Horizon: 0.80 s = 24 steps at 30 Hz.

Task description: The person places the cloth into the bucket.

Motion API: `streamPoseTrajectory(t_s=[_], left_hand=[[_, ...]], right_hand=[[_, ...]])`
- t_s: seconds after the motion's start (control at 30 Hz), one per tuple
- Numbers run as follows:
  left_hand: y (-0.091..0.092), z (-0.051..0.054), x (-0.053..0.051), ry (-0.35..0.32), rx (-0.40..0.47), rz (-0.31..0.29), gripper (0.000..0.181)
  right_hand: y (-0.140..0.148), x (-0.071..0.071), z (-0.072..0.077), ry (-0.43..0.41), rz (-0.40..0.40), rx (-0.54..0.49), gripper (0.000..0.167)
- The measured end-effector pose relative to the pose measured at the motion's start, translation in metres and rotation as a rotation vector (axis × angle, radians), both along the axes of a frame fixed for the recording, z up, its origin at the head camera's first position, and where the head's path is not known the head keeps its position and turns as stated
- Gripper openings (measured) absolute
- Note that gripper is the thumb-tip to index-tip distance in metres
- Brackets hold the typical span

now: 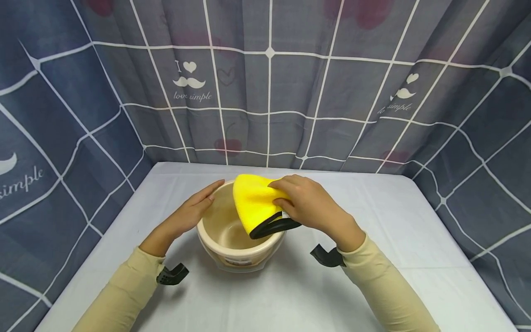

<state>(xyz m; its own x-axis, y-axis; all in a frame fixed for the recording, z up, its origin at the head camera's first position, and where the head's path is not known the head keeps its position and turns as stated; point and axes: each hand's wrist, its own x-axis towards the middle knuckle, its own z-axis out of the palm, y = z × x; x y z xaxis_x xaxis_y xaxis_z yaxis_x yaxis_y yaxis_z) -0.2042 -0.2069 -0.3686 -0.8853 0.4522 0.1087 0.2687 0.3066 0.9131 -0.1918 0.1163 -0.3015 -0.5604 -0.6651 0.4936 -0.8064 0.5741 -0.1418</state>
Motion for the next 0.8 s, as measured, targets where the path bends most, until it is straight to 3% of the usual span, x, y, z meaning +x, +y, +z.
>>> streamPoseTrajectory(t_s=[0.8], left_hand=[[0.000, 0.001, 0.001, -0.001, -0.019, 0.007, 0.051]], right_hand=[[-0.018, 0.001, -0.004, -0.005, 0.003, 0.067, 0.033]])
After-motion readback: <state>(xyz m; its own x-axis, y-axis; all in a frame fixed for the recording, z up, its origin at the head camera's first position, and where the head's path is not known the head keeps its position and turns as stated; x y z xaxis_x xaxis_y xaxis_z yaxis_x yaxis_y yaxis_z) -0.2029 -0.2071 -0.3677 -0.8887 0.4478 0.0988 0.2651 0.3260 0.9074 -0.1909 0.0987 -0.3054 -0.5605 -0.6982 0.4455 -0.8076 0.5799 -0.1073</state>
